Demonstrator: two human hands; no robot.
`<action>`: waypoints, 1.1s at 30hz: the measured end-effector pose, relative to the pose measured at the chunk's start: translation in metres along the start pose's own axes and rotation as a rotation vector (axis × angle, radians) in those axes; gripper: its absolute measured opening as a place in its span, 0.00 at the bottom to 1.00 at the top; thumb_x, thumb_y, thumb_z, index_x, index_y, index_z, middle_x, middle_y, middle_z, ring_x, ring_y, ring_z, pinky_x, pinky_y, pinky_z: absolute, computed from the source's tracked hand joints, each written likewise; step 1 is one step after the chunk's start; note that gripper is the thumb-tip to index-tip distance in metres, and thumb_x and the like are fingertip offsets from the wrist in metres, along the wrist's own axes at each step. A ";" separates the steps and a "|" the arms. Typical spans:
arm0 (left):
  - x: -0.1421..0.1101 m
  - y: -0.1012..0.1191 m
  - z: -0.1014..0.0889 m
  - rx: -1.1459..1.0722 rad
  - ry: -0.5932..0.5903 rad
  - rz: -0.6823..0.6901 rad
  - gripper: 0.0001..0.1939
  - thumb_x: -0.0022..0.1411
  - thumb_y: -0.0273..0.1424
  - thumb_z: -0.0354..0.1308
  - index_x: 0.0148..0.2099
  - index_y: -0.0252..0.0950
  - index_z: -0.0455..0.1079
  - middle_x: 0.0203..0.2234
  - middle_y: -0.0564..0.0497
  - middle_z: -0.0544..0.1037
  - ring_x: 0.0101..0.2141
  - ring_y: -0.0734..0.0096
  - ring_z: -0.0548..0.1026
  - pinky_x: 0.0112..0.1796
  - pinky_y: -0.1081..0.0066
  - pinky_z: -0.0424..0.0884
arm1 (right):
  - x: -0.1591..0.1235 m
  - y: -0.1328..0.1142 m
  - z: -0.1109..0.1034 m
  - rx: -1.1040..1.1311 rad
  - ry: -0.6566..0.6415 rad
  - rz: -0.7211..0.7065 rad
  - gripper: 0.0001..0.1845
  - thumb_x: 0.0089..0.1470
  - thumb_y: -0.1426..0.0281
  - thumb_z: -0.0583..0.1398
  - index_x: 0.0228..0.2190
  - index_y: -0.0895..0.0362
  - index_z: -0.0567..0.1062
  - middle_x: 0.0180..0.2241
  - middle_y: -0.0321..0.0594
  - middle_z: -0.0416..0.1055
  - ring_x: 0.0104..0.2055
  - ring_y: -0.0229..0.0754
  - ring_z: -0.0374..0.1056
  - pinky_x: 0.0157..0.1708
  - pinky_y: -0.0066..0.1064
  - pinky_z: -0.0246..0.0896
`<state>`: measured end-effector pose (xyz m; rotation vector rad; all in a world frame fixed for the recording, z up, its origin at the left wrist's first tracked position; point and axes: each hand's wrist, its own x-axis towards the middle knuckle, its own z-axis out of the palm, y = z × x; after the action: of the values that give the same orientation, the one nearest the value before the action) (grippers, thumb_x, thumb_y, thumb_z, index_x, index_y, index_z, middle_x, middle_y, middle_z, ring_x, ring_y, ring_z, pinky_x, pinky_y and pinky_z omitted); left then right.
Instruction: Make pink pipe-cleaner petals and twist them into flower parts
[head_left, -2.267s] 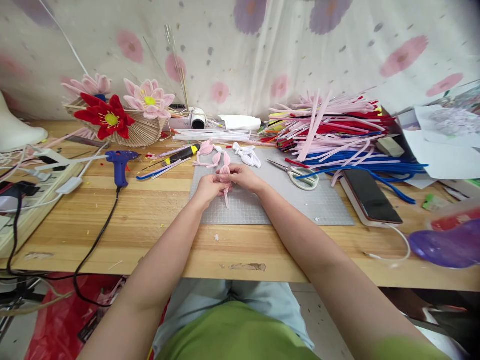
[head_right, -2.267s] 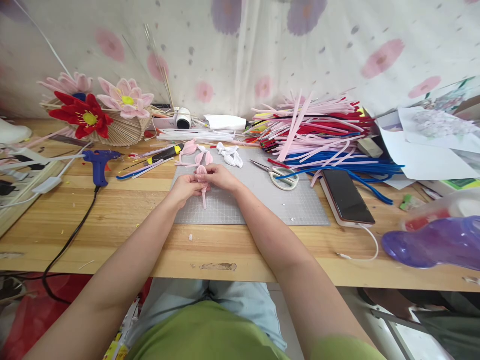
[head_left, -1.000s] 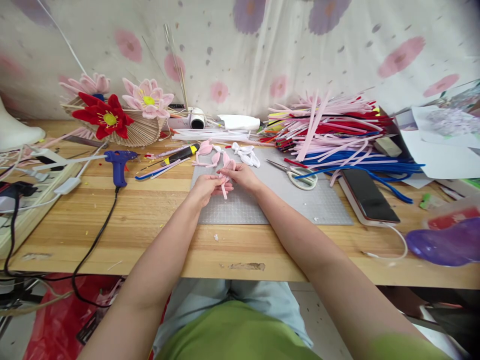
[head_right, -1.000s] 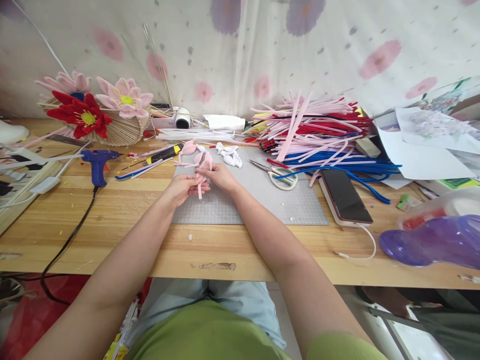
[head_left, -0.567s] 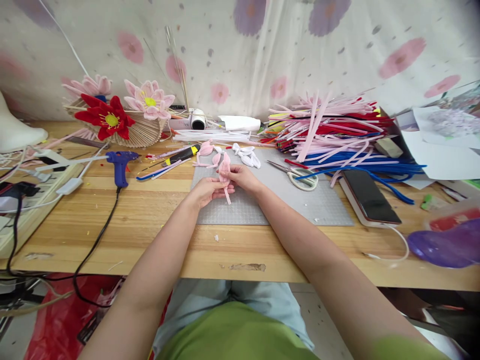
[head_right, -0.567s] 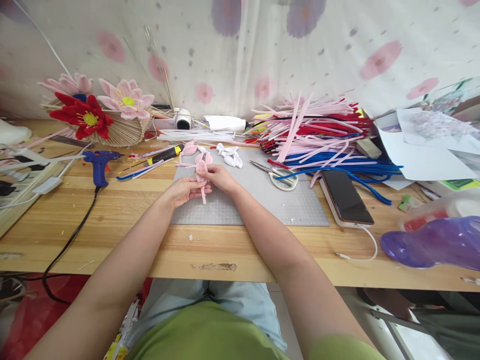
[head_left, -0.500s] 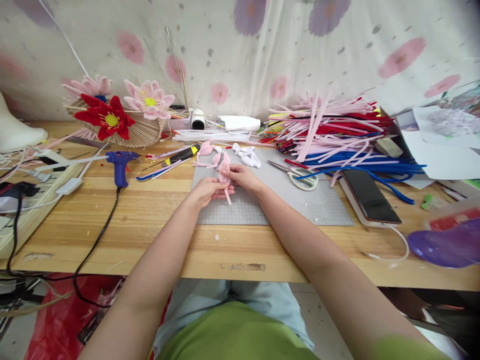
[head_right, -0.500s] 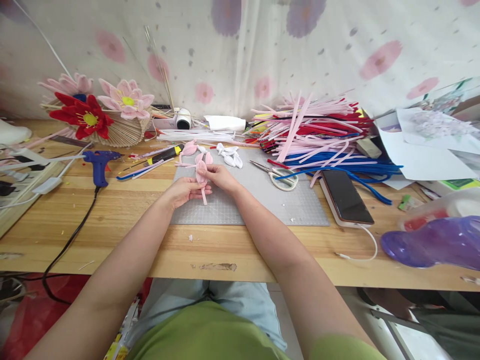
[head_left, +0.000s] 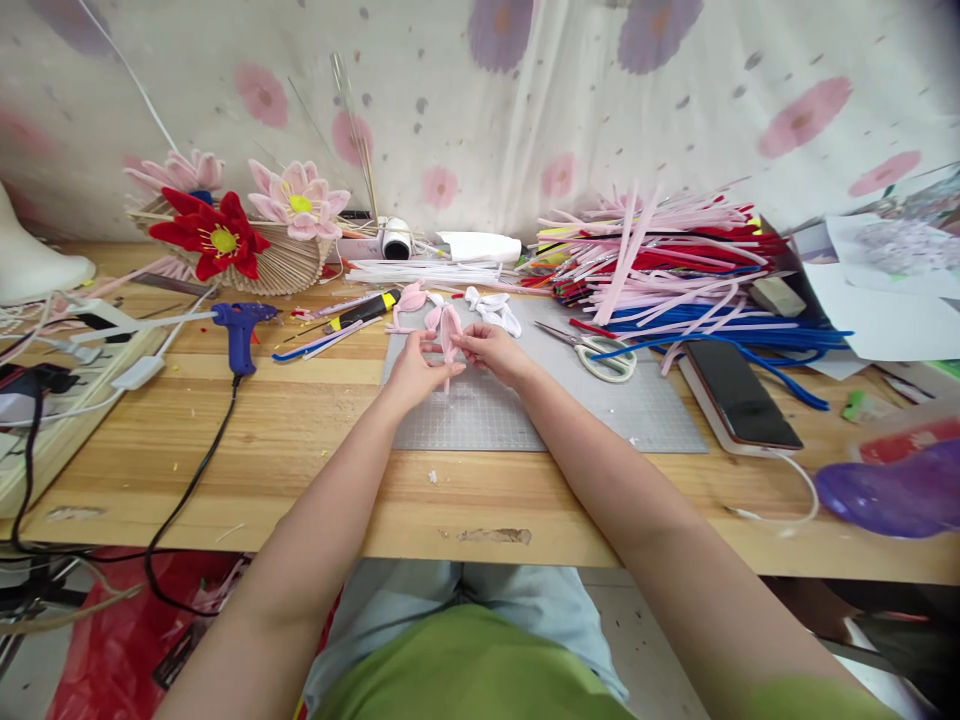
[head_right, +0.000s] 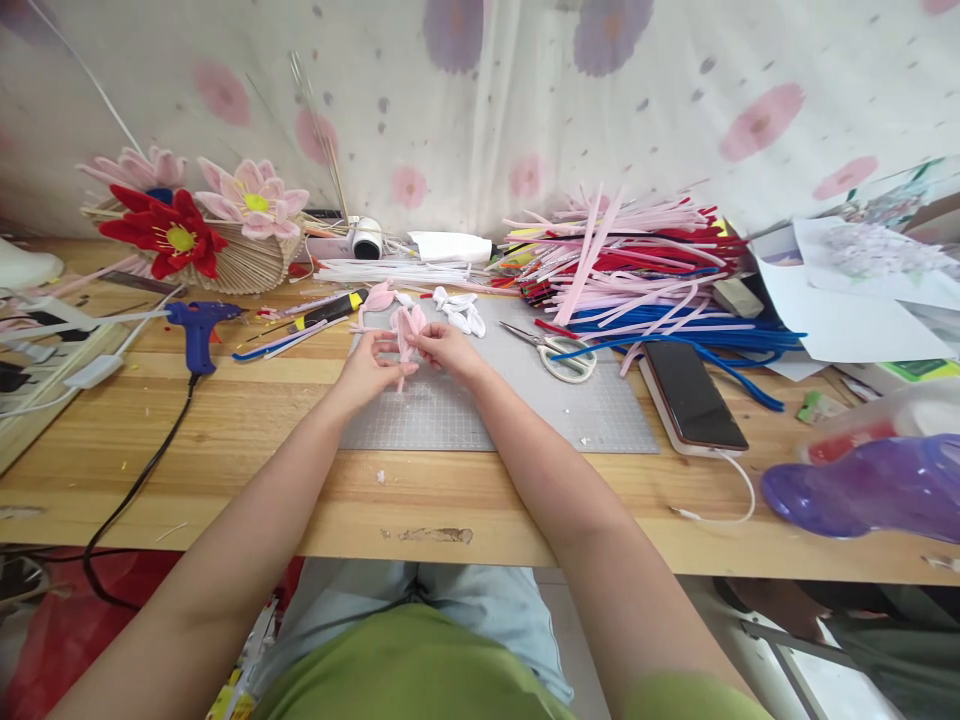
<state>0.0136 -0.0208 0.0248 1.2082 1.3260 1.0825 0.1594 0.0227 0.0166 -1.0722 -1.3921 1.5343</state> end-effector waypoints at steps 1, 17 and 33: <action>0.000 -0.003 0.001 0.077 0.051 0.074 0.29 0.39 0.26 0.69 0.45 0.37 0.62 0.40 0.48 0.74 0.24 0.80 0.73 0.27 0.77 0.70 | 0.000 -0.001 0.002 -0.004 0.028 0.010 0.22 0.37 0.56 0.66 0.19 0.58 0.63 0.12 0.28 0.57 0.14 0.27 0.52 0.12 0.21 0.41; 0.000 -0.001 0.010 -0.237 -0.057 -0.145 0.04 0.55 0.19 0.55 0.33 0.31 0.64 0.27 0.52 0.73 0.25 0.77 0.75 0.30 0.71 0.74 | -0.004 -0.009 0.010 -0.093 0.095 0.020 0.10 0.45 0.69 0.61 0.18 0.60 0.67 0.14 0.32 0.65 0.15 0.27 0.57 0.13 0.20 0.48; 0.000 0.004 0.007 -0.238 -0.038 -0.197 0.05 0.50 0.21 0.61 0.30 0.30 0.67 0.24 0.50 0.74 0.26 0.75 0.74 0.33 0.68 0.74 | -0.005 -0.006 0.015 -0.138 0.114 -0.020 0.05 0.48 0.73 0.58 0.22 0.60 0.68 0.17 0.32 0.67 0.16 0.28 0.60 0.14 0.20 0.50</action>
<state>0.0212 -0.0209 0.0285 0.8989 1.2205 1.0373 0.1469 0.0138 0.0238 -1.2063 -1.4418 1.3564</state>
